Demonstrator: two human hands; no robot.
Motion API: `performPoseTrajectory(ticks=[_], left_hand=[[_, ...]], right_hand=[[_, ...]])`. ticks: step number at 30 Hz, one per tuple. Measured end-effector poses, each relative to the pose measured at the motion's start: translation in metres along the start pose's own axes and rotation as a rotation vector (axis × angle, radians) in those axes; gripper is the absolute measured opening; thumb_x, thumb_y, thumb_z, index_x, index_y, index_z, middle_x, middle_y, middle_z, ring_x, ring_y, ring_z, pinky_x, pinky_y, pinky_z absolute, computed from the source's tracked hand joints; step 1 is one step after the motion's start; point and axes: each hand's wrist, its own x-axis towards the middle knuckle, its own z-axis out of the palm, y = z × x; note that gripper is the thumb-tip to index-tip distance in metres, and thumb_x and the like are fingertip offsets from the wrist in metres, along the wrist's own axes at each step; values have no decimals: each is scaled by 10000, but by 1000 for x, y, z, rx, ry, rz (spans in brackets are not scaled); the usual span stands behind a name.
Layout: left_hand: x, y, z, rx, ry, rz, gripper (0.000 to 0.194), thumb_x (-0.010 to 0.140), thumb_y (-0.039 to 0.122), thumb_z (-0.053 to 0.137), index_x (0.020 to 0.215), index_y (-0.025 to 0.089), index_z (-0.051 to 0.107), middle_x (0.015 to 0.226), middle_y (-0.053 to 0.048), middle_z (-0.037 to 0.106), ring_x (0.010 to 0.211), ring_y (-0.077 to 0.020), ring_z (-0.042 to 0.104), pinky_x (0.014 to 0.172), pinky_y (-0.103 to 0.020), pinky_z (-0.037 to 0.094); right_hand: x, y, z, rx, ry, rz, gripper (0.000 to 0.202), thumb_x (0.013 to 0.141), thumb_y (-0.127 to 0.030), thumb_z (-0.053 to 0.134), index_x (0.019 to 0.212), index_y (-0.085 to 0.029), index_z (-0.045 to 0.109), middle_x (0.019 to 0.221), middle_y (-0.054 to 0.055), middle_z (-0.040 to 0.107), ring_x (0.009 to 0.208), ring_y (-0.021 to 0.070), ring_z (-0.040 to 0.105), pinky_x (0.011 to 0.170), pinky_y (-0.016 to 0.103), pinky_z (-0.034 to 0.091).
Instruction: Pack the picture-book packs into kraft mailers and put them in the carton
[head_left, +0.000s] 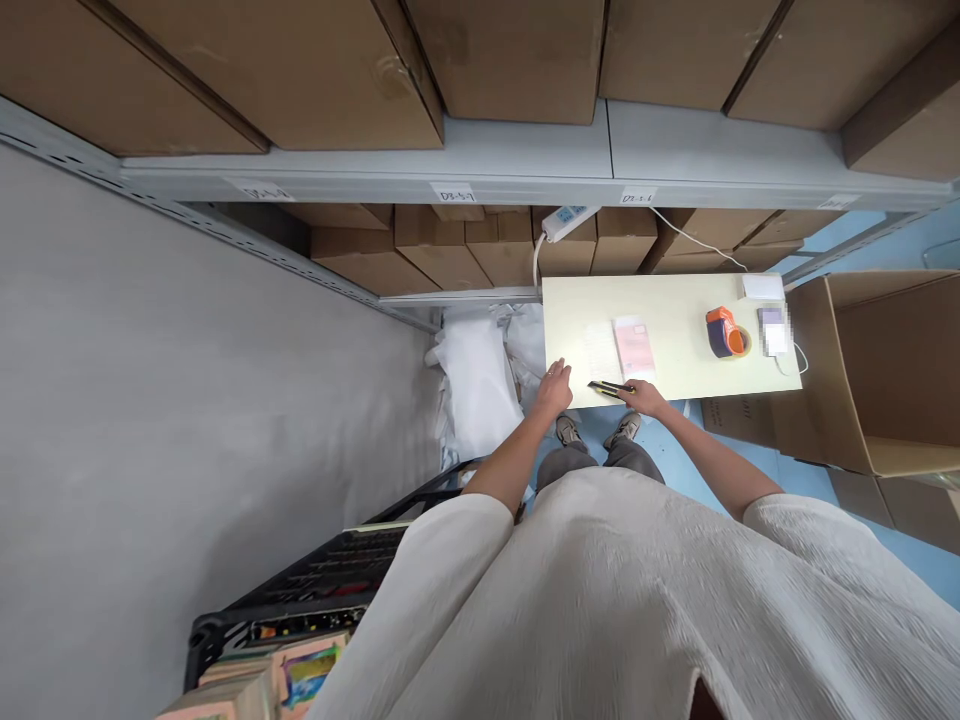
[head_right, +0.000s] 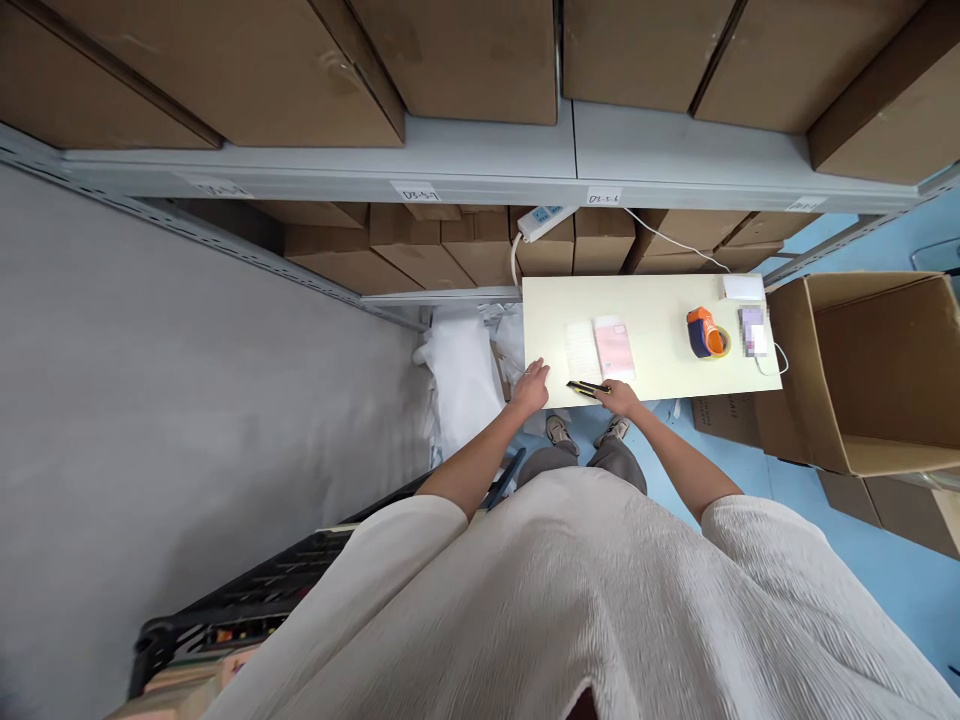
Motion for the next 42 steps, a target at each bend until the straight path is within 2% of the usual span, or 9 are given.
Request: performPoseTrajectory(ticks=[6, 12, 20, 26, 29, 31, 34, 38, 42], left_hand=[[2, -2, -1, 24, -18, 4, 775, 910, 67, 559, 1680, 124, 502, 1856, -156, 332, 1739, -308, 293, 1417, -489, 307], [4, 4, -6, 107, -49, -38, 735, 936, 99, 562, 1669, 118, 503, 1857, -183, 317, 1734, -325, 299, 1388, -498, 343], [20, 43, -18, 213, 34, -92, 585, 1030, 173, 481, 1606, 131, 570, 1784, -214, 446, 1685, -338, 385, 1374, -534, 335], [47, 101, -13, 182, 49, 4, 574, 1058, 209, 473, 1619, 133, 566, 1793, -188, 444, 1659, -331, 431, 1356, -495, 374], [61, 126, -7, 173, 46, 11, 573, 1043, 209, 492, 1608, 167, 577, 1779, -168, 471, 1652, -326, 436, 1337, -505, 398], [68, 138, -3, 165, 41, 7, 584, 1019, 202, 522, 1600, 198, 581, 1750, -152, 512, 1637, -318, 450, 1325, -510, 407], [75, 150, 3, 161, 11, -6, 557, 1004, 193, 531, 1556, 204, 606, 1713, -154, 548, 1612, -312, 469, 1306, -502, 419], [78, 160, 12, 152, -22, -55, 535, 996, 178, 538, 1526, 196, 614, 1714, -175, 535, 1607, -324, 470, 1295, -503, 424], [78, 169, 21, 135, -45, -113, 548, 1001, 170, 534, 1544, 198, 597, 1739, -184, 498, 1617, -332, 468, 1286, -490, 436]], right_hand=[[-2, -17, -31, 265, 173, -95, 365, 998, -554, 727, 838, -236, 644, 705, 30, 728, 519, 143, 552, 541, 283, 448], [-10, -38, -76, 491, 294, -221, 333, 968, -540, 690, 861, -235, 608, 755, 45, 735, 558, 138, 534, 568, 293, 467], [-24, -39, -156, 594, 321, -398, 508, 943, -659, 663, 1210, -227, 637, 956, 65, 791, 663, 163, 601, 640, 314, 492], [-16, -34, -257, 495, 596, -559, 709, 1055, -831, 418, 1390, -258, 666, 979, 69, 767, 753, 207, 653, 713, 338, 570], [2, -35, -319, 321, 761, -653, 716, 1073, -803, 416, 1433, -244, 682, 1146, 102, 773, 983, 264, 701, 903, 410, 614], [17, -37, -358, 134, 864, -702, 666, 1085, -747, 452, 1459, -241, 671, 1289, 131, 750, 1160, 305, 680, 1063, 480, 573], [42, -46, -404, -75, 948, -705, 546, 1103, -624, 475, 1468, -251, 636, 1346, 153, 720, 1249, 349, 629, 1136, 563, 506], [74, -60, -439, -231, 975, -685, 435, 1103, -508, 461, 1404, -233, 612, 1313, 184, 695, 1236, 382, 572, 1110, 607, 469], [100, -67, -450, -310, 985, -669, 355, 1091, -436, 444, 1307, -216, 621, 1268, 209, 661, 1209, 398, 544, 1071, 622, 459]])
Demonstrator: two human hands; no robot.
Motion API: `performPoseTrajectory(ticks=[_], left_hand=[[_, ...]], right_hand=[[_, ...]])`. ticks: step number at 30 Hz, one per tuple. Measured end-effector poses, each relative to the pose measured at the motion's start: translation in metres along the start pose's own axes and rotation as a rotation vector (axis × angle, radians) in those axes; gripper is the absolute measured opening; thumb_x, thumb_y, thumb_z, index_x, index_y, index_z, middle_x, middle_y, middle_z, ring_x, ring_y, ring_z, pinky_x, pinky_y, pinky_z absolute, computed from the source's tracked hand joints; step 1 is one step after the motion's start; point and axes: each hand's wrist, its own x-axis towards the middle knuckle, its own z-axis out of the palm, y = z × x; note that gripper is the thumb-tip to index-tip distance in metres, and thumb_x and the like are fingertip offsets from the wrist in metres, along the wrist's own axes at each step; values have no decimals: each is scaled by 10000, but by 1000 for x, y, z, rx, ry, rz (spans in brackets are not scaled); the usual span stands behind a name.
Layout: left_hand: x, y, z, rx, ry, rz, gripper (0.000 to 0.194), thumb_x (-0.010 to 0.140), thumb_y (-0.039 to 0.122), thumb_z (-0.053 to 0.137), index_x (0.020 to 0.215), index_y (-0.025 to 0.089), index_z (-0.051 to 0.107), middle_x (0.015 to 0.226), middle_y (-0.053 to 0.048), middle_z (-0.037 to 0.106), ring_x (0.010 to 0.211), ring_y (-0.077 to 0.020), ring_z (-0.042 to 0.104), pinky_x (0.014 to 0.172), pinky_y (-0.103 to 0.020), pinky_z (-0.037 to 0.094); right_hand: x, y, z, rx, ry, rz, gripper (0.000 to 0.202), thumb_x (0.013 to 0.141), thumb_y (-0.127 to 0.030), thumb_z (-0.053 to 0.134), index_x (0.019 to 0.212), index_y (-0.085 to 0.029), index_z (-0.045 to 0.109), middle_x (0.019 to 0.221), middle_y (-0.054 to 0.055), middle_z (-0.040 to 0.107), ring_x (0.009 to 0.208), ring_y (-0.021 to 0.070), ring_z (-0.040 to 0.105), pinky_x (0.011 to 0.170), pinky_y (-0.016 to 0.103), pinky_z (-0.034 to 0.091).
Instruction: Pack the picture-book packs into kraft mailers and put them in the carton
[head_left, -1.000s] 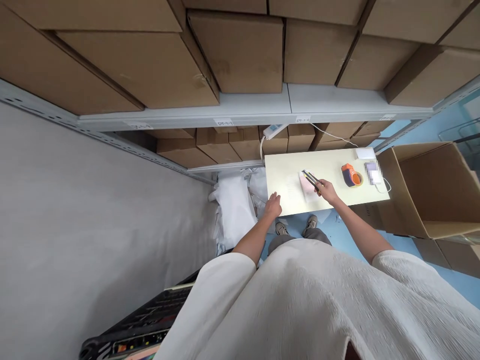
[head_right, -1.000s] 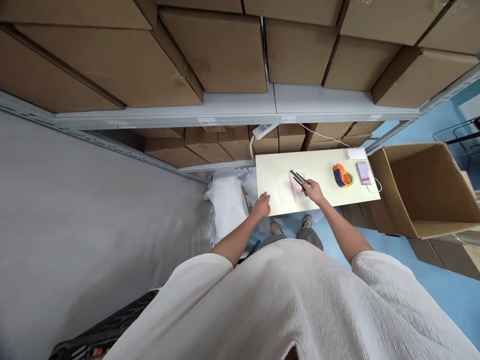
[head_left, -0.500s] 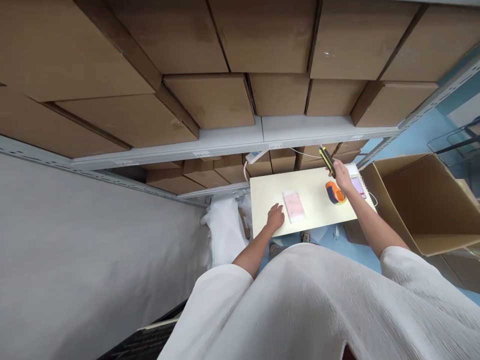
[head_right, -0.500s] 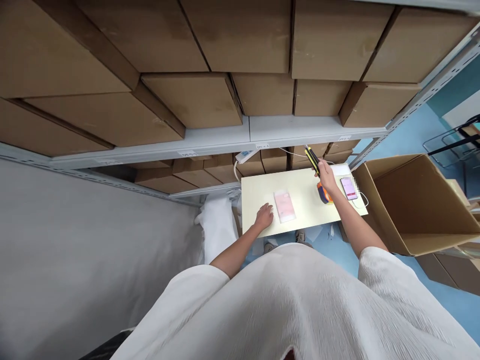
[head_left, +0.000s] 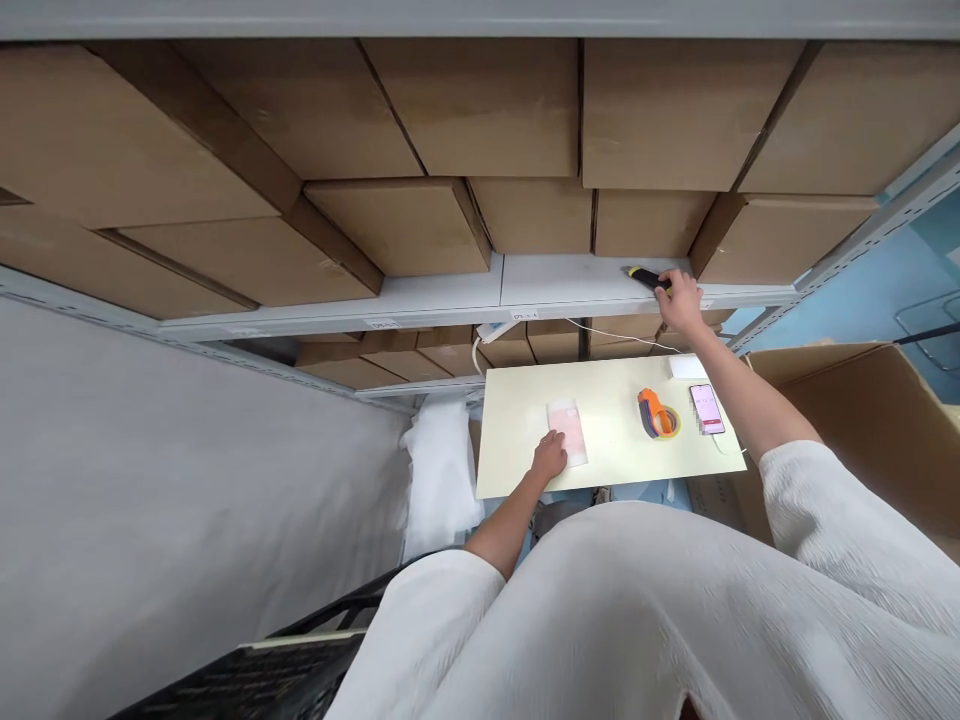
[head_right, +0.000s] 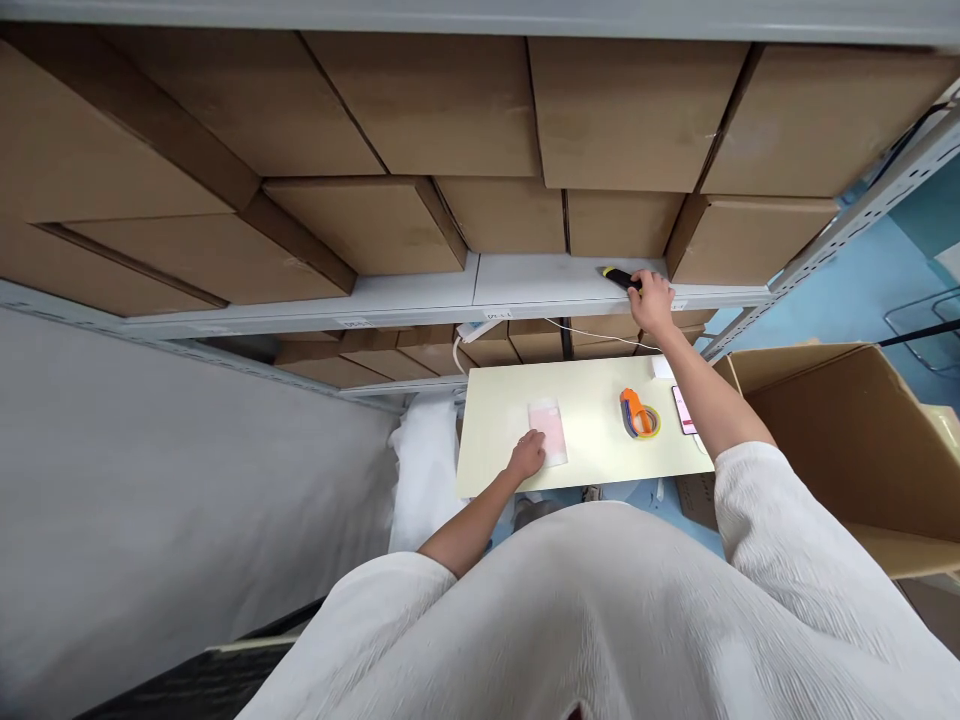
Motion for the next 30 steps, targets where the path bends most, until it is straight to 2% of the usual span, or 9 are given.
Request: performPoseTrajectory(ticks=[4, 9, 12, 15, 18, 21, 23, 26, 30], left_hand=[[-1, 5, 5, -10, 5, -42, 573, 998, 169, 548, 1568, 201, 584, 1769, -185, 461, 1629, -331, 464, 1299, -482, 428], [-4, 4, 7, -39, 25, -68, 600, 983, 165, 557, 1582, 199, 576, 1775, -187, 452, 1644, -322, 444, 1308, -490, 419], [-8, 0, 8, -79, 42, -82, 621, 990, 170, 542, 1610, 195, 548, 1775, -174, 452, 1641, -315, 439, 1306, -480, 419], [-13, -7, 9, -120, 65, -93, 634, 981, 165, 548, 1614, 202, 551, 1746, -162, 484, 1608, -317, 470, 1304, -483, 424], [-19, -16, 10, -142, 65, -120, 618, 991, 167, 531, 1607, 199, 562, 1675, -165, 550, 1525, -325, 548, 1272, -484, 462], [-22, -23, 12, -161, 63, -141, 604, 996, 169, 529, 1597, 200, 581, 1590, -165, 612, 1455, -330, 601, 1256, -481, 484], [-23, -26, 14, -191, 79, -114, 609, 985, 158, 539, 1590, 201, 595, 1579, -161, 623, 1462, -328, 597, 1278, -485, 469], [-20, -28, 19, -249, 129, 3, 630, 969, 118, 523, 1590, 187, 600, 1607, -146, 613, 1530, -294, 549, 1335, -469, 420], [-14, -26, 27, -296, 127, 70, 655, 964, 131, 564, 1616, 178, 589, 1669, -142, 590, 1591, -299, 503, 1378, -480, 377]], right_hand=[[7, 6, 12, -22, 12, 16, 311, 1066, -371, 463, 1283, -214, 621, 1278, 212, 652, 1217, 401, 537, 1074, 641, 445], [-3, 1, 6, -12, 77, -56, 289, 1049, -301, 470, 1275, -239, 639, 1376, 194, 636, 1335, 396, 532, 1134, 633, 416], [-33, -11, 6, 105, 85, -125, 284, 1035, -276, 482, 1245, -271, 673, 1410, 158, 645, 1386, 382, 540, 1167, 621, 410], [-86, -31, 26, 341, -33, -109, 247, 1010, -282, 517, 1169, -264, 706, 1342, 139, 703, 1340, 355, 595, 1170, 576, 448], [-152, -54, 67, 580, -286, 95, 235, 998, -315, 532, 1123, -249, 719, 1221, 127, 758, 1164, 297, 677, 1085, 475, 532], [-214, -77, 114, 705, -604, 462, 183, 908, -312, 621, 1046, -236, 713, 1089, 96, 781, 1014, 252, 710, 988, 399, 573], [-245, -89, 139, 687, -733, 693, 187, 841, -301, 668, 1010, -232, 706, 1004, 68, 769, 953, 233, 711, 917, 364, 582], [-276, -101, 164, 595, -801, 893, 219, 770, -289, 688, 981, -232, 702, 950, 47, 749, 933, 228, 705, 825, 325, 576], [-294, -110, 178, 524, -779, 946, 238, 731, -265, 680, 968, -238, 689, 961, 47, 746, 965, 226, 695, 819, 302, 567]])
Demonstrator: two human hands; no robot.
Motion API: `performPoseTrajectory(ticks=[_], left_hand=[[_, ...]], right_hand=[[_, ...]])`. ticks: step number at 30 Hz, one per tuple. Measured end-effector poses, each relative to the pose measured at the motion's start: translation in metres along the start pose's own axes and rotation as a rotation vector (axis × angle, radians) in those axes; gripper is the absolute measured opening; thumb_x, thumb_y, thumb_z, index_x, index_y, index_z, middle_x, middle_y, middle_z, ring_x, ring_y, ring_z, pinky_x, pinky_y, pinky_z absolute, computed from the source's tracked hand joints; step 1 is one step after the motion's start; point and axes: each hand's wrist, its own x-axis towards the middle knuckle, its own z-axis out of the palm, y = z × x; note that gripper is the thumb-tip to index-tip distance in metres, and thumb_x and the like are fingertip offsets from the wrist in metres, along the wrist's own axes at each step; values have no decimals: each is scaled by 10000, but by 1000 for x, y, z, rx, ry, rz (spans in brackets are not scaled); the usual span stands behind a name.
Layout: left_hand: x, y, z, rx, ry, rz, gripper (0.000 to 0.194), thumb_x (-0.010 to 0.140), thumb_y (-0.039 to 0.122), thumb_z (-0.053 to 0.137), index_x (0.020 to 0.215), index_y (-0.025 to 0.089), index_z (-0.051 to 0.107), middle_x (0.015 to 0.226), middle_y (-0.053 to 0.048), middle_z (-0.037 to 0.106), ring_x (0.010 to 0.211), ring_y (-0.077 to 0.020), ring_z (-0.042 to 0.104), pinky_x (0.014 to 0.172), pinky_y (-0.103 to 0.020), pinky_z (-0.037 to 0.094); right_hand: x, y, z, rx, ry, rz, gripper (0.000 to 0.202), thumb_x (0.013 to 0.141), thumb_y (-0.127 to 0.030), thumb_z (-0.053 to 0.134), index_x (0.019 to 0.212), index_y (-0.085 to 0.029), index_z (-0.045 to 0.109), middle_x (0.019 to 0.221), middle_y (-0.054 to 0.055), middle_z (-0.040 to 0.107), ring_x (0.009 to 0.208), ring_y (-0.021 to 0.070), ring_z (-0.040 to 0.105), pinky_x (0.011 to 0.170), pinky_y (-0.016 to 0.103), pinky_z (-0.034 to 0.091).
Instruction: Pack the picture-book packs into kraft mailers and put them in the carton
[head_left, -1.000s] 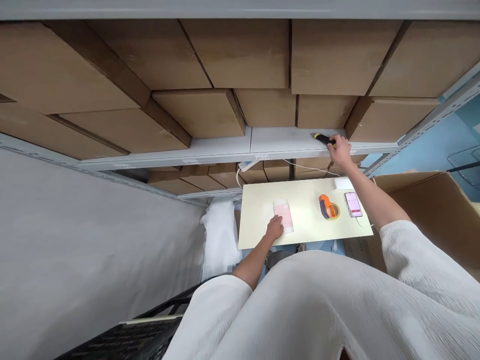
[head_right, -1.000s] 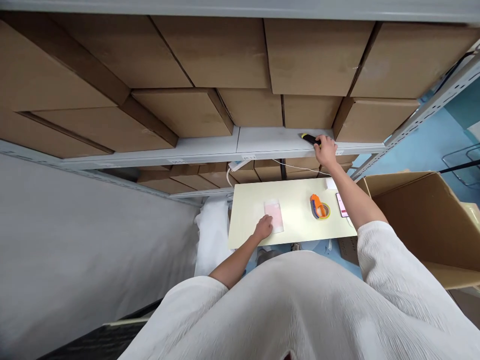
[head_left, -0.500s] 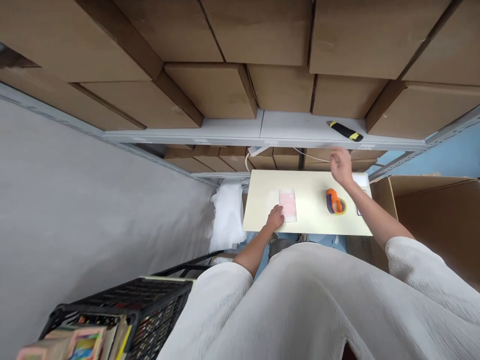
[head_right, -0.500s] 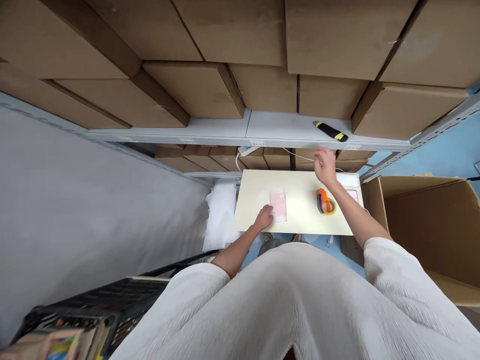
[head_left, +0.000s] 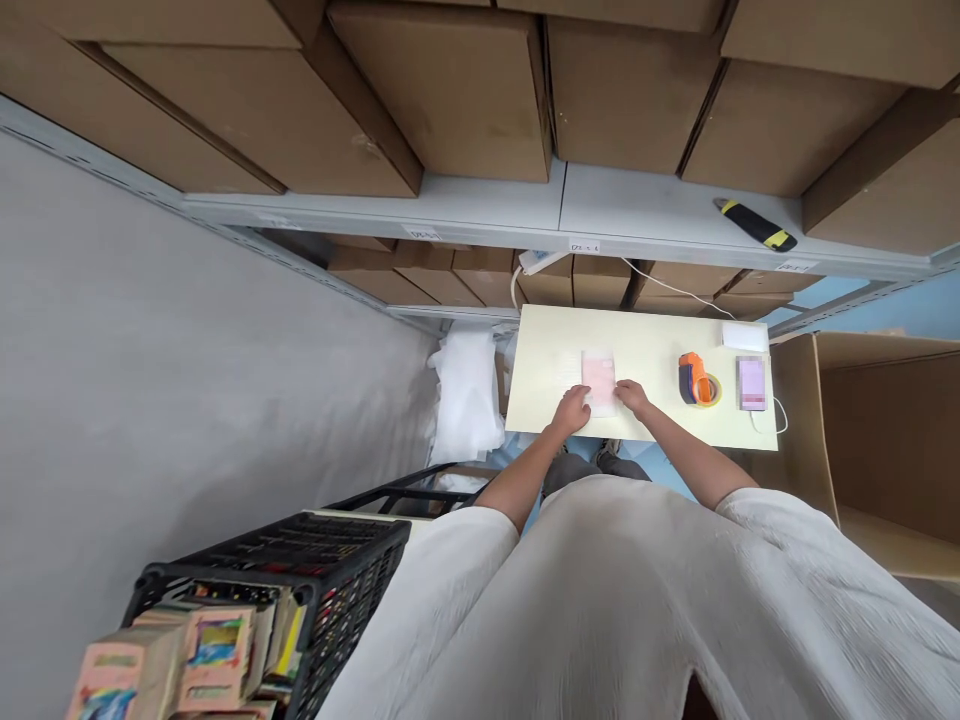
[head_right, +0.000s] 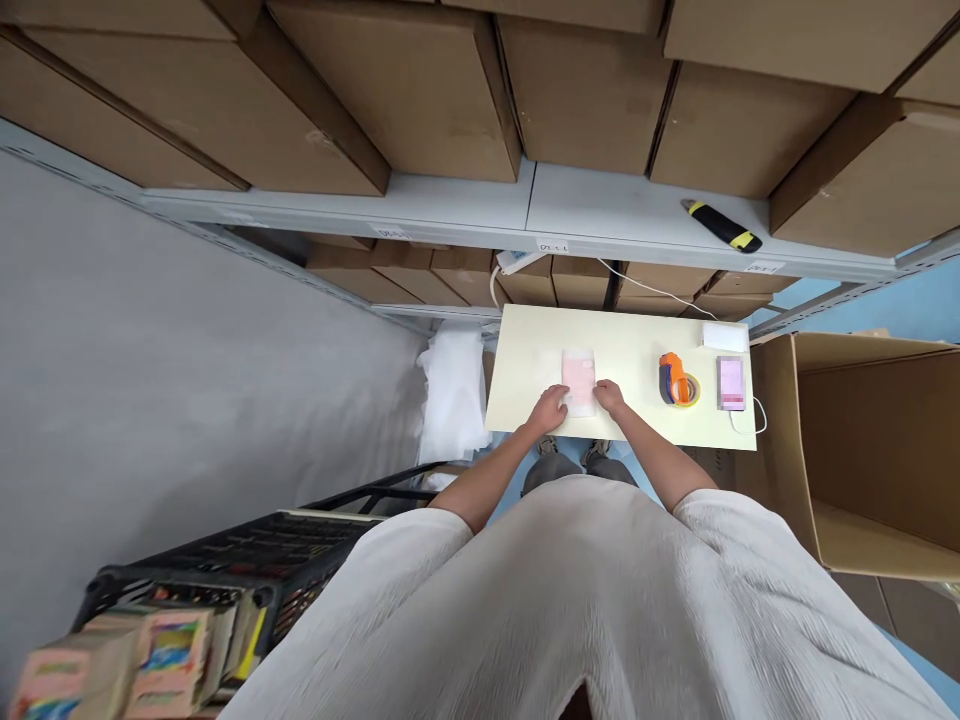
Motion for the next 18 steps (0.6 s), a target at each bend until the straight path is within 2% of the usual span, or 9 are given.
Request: performPoseTrajectory(ticks=[5, 9, 11, 14, 16, 18], left_hand=[[4, 3, 8, -54, -77, -11, 704, 979, 237, 651, 1666, 144, 531, 1737, -168, 529, 1630, -334, 480, 1379, -469, 371], [2, 5, 7, -150, -46, -35, 607, 1036, 281, 622, 1628, 158, 565, 1705, -171, 565, 1586, -319, 545, 1333, -447, 434], [-1, 1, 1, -254, 19, -86, 494, 1073, 253, 560, 1555, 166, 622, 1644, -173, 619, 1493, -295, 633, 1273, -426, 494], [-7, -8, -14, -418, 203, -161, 365, 1105, 214, 472, 1396, 185, 692, 1473, -158, 717, 1300, -248, 733, 1166, -394, 565], [-12, -16, -26, -513, 314, -201, 329, 1122, 217, 435, 1327, 213, 693, 1360, -125, 757, 1210, -216, 752, 1106, -364, 587], [-15, -22, -37, -599, 357, -238, 303, 1131, 232, 428, 1303, 233, 677, 1272, -90, 778, 1146, -193, 762, 1054, -334, 598]], right_hand=[[-5, -3, 11, 9, 43, 41, 143, 772, -279, 667, 903, -233, 634, 884, 33, 717, 857, 200, 669, 777, 287, 551], [-15, -15, 17, 59, 34, 30, 126, 882, -364, 638, 876, -246, 594, 813, 20, 684, 767, 181, 641, 690, 270, 533], [-22, -23, 22, 134, -4, -2, 177, 925, -415, 635, 875, -251, 590, 790, 21, 675, 734, 176, 638, 686, 270, 543], [-31, -31, 33, 248, -112, -55, 226, 954, -468, 644, 935, -243, 641, 825, 33, 699, 731, 167, 654, 718, 270, 567], [-35, -34, 42, 247, -159, -62, 245, 951, -476, 658, 981, -234, 680, 887, 50, 731, 759, 165, 673, 729, 265, 568], [-37, -33, 52, 185, -149, -46, 233, 929, -454, 685, 976, -227, 699, 942, 65, 752, 792, 167, 683, 721, 258, 556]])
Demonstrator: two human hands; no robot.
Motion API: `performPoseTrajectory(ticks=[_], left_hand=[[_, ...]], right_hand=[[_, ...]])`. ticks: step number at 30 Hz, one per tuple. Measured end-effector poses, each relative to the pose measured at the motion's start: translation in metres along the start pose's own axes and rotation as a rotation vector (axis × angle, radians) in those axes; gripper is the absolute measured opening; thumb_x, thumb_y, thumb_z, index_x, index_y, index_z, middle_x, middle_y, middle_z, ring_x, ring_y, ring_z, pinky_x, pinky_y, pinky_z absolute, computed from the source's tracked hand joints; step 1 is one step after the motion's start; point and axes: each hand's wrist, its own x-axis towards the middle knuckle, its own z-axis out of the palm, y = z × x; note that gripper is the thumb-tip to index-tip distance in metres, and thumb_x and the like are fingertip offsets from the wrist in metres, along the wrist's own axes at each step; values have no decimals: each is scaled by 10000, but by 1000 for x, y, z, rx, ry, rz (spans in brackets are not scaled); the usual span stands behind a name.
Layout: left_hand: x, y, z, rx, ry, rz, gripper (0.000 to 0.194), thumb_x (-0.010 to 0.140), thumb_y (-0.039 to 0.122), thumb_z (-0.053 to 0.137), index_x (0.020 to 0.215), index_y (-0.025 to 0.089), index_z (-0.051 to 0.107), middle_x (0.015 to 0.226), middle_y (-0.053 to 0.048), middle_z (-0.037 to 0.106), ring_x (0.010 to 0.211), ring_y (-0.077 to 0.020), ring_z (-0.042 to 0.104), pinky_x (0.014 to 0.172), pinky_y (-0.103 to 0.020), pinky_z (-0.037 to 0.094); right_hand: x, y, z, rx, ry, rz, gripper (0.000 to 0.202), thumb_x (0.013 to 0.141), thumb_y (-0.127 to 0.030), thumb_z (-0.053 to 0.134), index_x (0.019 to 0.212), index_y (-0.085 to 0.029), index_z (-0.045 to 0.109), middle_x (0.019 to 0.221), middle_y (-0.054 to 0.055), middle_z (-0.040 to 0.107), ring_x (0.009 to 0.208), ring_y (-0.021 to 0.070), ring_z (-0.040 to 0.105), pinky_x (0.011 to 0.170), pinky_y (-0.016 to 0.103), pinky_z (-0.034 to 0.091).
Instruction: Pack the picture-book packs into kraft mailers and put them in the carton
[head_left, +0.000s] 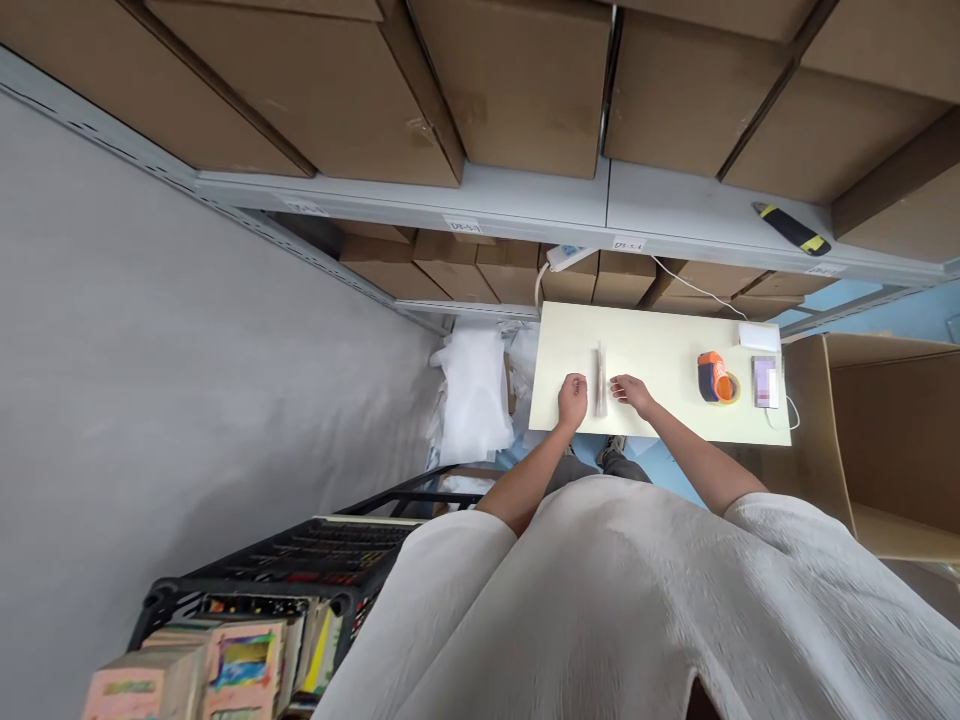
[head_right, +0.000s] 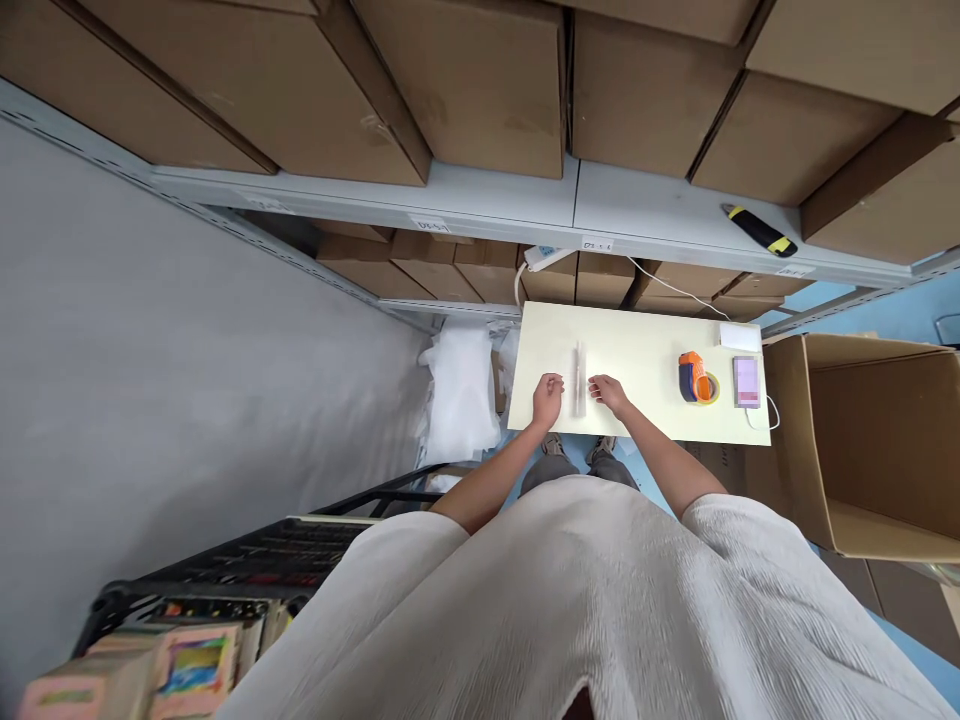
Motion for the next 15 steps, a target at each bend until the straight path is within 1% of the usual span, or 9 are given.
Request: performPoseTrajectory(ticks=[2, 4, 6, 9, 12, 15], left_hand=[[2, 0, -10, -42, -7, -40, 265, 1126, 261, 474, 1311, 241, 663, 1204, -67, 791, 1109, -190, 770, 1018, -319, 599], [5, -1, -18, -32, -23, -74, 266, 1105, 285, 552, 1348, 239, 650, 1166, -60, 804, 1097, -203, 778, 1001, -321, 597], [9, -3, -24, 9, -38, -107, 318, 1080, 274, 604, 1393, 230, 635, 1180, -71, 814, 1110, -215, 781, 1002, -327, 591], [14, -9, -31, 50, -81, -167, 387, 1047, 211, 608, 1434, 212, 619, 1262, -96, 812, 1184, -220, 773, 1057, -335, 579], [16, -15, -37, 46, -141, -197, 441, 1013, 185, 627, 1452, 217, 617, 1347, -112, 798, 1275, -241, 755, 1104, -357, 580], [14, -20, -43, 35, -149, -178, 452, 988, 168, 651, 1437, 218, 639, 1456, -139, 755, 1352, -273, 726, 1136, -385, 581]], right_hand=[[2, 5, 9, -61, 41, 30, 185, 898, -400, 698, 949, -222, 705, 983, 70, 762, 823, 169, 687, 708, 251, 536], [5, 10, 17, -94, 71, 52, 140, 862, -345, 698, 928, -221, 703, 1001, 66, 764, 845, 172, 688, 696, 248, 517], [10, 17, 23, -121, 89, 57, 134, 828, -327, 705, 915, -225, 696, 979, 57, 764, 851, 182, 687, 689, 254, 509], [19, 26, 29, -184, 111, 43, 175, 800, -359, 715, 919, -233, 693, 937, 48, 765, 850, 199, 686, 698, 269, 520], [29, 36, 32, -288, 136, -34, 249, 799, -393, 698, 985, -230, 729, 949, 55, 774, 867, 218, 694, 736, 295, 552], [37, 45, 33, -358, 159, -126, 339, 798, -400, 685, 1075, -224, 770, 975, 70, 784, 884, 238, 705, 791, 331, 581]])
